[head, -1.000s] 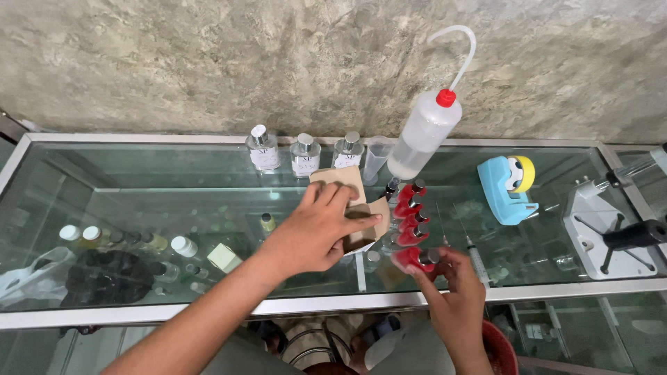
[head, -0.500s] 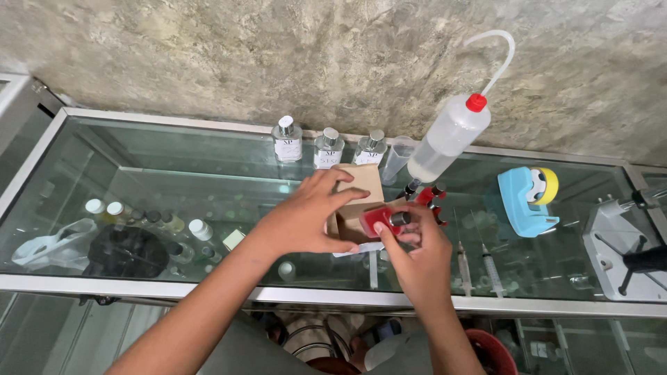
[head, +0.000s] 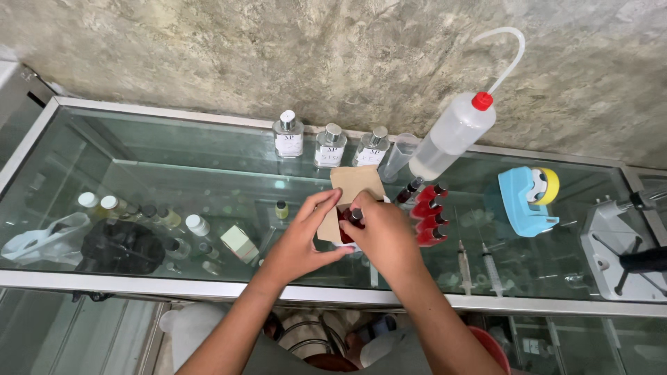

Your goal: The person uses a syringe to transfer liquid from a measuring cup into small glass bottles. They then use a squeeze bottle to add more liquid, cap the bottles, and place them into a cardboard box.

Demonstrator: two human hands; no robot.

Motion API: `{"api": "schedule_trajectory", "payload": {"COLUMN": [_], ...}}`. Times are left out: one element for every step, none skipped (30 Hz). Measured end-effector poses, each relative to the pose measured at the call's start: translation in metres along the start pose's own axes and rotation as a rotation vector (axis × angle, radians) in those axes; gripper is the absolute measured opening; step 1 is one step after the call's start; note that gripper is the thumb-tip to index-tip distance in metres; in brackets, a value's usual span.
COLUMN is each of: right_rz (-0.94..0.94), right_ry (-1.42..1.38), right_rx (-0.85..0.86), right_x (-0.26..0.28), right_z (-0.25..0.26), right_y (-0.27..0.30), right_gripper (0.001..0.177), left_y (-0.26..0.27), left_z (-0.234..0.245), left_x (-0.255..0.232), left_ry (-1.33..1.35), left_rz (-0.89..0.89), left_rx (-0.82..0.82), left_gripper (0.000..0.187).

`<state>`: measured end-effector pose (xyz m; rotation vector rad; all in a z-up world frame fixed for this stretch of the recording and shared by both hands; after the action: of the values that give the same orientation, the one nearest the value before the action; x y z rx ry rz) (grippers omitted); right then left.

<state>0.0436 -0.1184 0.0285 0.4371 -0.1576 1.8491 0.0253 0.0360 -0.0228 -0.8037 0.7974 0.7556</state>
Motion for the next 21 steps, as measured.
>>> {"api": "schedule_trajectory", "payload": {"right_rz": [-0.001, -0.002, -0.007, 0.007, 0.016, 0.006, 0.044, 0.082, 0.076, 0.106, 0.137, 0.132, 0.179, 0.226, 0.216, 0.147, 0.082, 0.078, 0.024, -0.031, -0.033], "right_ry": [-0.019, -0.038, -0.041, -0.035, -0.027, -0.028, -0.012, 0.004, 0.004, -0.065, -0.135, -0.136, -0.314, -0.493, -0.497, -0.512, -0.517, -0.518, -0.493, -0.466, -0.463], "right_rx": [0.016, 0.032, 0.032, 0.070, 0.104, 0.100, 0.137, 0.173, 0.169, 0.166, 0.162, 0.158, 0.037, -0.086, -0.086, -0.309, -0.539, -0.544, -0.651, -0.759, -0.762], "right_x": [-0.003, -0.006, -0.006, -0.005, -0.007, -0.006, -0.002, 0.001, 0.002, 0.004, 0.007, 0.008, 0.009, 0.010, -0.004, -0.023, -0.042, -0.056, -0.072, -0.088, -0.095], "right_z": [-0.005, -0.010, -0.011, -0.013, -0.014, -0.010, -0.008, -0.005, 0.000, 0.006, 0.011, 0.019, 0.032, 0.044, 0.042, 0.047, 0.053, 0.044, 0.038, 0.032, 0.020], "right_y": [-0.003, -0.007, -0.007, -0.007, -0.007, -0.004, -0.001, 0.002, 0.007, 0.012, 0.017, 0.027, 0.037, 0.047, 0.054, 0.064, 0.074, 0.079, 0.087, 0.096, 0.098], "right_gripper": [0.025, 0.026, 0.026, 0.024, 0.024, 0.024, 0.025, 0.026, 0.026, 0.029, 0.031, 0.031, 0.027, 0.026, 0.026, 0.025, 0.024, 0.024, 0.026, 0.029, 0.029], "left_y": [0.001, 0.002, 0.003, 0.004, 0.003, 0.003, 0.003, 0.003, 0.003, 0.003, 0.003, 0.002, 0.002, 0.002, 0.002, 0.002, 0.000, 0.001, 0.001, 0.002, 0.001], "left_z": [-0.001, -0.002, -0.002, -0.001, -0.002, -0.004, -0.004, -0.004, -0.004, -0.004, -0.002, -0.002, -0.002, -0.001, -0.001, 0.000, 0.001, 0.000, 0.000, 0.000, 0.000], "left_x": [0.002, 0.003, 0.003, 0.003, 0.002, 0.003, 0.003, 0.004, 0.002, 0.000, -0.001, -0.002, -0.002, -0.001, -0.003, -0.004, -0.006, -0.006, -0.006, -0.007, -0.007], "left_ry": [-0.006, -0.012, -0.010, -0.016, -0.018, -0.013, -0.027, -0.041, -0.039, -0.022, -0.006, -0.005, -0.007, -0.010, -0.005, -0.004, -0.008, -0.007, -0.015, -0.024, -0.022], "left_rz": [-0.029, -0.058, -0.058, -0.070, -0.088, -0.092, -0.108, -0.124, -0.128, -0.126, -0.122, -0.126, -0.118, -0.111, -0.108, -0.101, -0.099, -0.102, -0.096, -0.090, -0.094], "left_rx": [-0.024, -0.047, -0.042, -0.051, -0.057, -0.048, -0.063, -0.077, -0.073, -0.071, -0.070, -0.065, -0.069, -0.073, -0.064, -0.072, -0.083, -0.077, -0.078, -0.079, -0.077], "left_gripper": [0.092, 0.090, 0.090, 0.090, 0.090, 0.090, 0.089, 0.088, 0.088, 0.087, 0.086, 0.086, 0.088, 0.089, 0.089, 0.088, 0.086, 0.086, 0.084, 0.082, 0.082]}}
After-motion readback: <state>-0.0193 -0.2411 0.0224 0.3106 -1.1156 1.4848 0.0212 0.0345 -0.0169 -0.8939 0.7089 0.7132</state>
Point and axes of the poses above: each hand's wrist, its own y-axis away from the middle knuckle, its own z-axis out of the back of the hand, x = y × z, the point moved 4 cm from there along -y, towards the middle knuckle, and after that the axes turned 9 degrees about x, right-handed, at the moved point
